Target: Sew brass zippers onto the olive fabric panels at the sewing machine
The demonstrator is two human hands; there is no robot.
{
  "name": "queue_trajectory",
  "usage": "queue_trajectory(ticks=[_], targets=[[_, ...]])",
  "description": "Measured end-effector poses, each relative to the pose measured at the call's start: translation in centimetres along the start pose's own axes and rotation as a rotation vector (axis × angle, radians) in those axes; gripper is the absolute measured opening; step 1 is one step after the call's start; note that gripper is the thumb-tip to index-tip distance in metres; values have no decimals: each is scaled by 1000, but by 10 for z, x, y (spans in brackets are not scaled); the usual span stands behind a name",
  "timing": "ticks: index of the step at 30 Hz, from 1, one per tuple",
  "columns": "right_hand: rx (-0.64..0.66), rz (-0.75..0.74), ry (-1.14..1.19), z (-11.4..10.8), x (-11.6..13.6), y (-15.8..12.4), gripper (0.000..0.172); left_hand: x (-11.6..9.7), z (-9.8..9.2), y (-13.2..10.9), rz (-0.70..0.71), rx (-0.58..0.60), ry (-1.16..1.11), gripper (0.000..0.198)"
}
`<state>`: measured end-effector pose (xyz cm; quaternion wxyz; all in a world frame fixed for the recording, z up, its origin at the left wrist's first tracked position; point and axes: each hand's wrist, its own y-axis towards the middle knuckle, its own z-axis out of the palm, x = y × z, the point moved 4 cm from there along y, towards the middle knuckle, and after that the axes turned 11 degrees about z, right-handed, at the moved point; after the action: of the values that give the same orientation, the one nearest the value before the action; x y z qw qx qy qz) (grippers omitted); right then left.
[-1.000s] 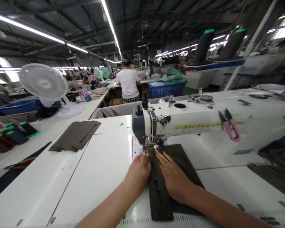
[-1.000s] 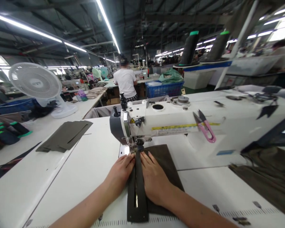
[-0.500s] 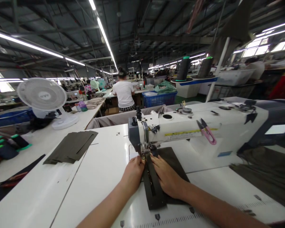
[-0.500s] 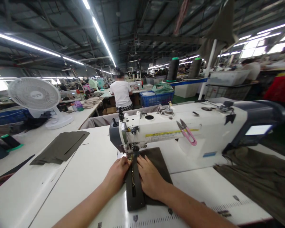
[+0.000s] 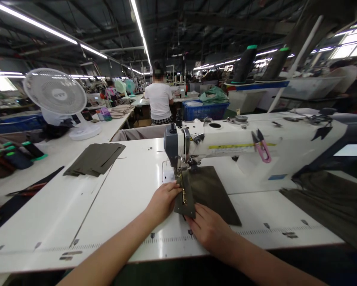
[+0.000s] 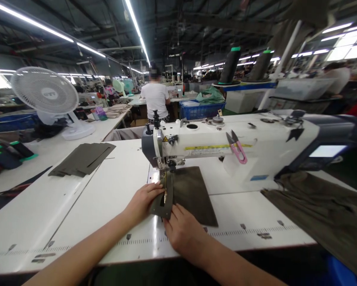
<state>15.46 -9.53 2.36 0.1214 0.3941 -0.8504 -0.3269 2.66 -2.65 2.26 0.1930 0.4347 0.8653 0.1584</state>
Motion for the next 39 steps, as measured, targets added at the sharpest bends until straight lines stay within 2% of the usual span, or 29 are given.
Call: queue_trajectory(ticks=[5, 8, 10, 17, 30, 39], targets=[[87, 81, 5, 7, -3, -1, 25, -1, -1, 0, -9, -28, 19, 27], [127, 42, 12, 11, -3, -2, 25, -2, -1, 0, -6, -35, 40, 28], [111, 11, 34, 11, -3, -2, 25, -5, -1, 0, 9, -30, 54, 29], [41, 83, 80, 3, -2, -2, 29, -11, 6, -3, 69, -4, 128, 30], [84, 106, 132, 14, -19, 4, 29, 4, 5, 10, 80, 8, 113, 26], [82, 144, 182, 26, -32, 12, 28, 19, 7, 17, -65, -22, 70, 17]])
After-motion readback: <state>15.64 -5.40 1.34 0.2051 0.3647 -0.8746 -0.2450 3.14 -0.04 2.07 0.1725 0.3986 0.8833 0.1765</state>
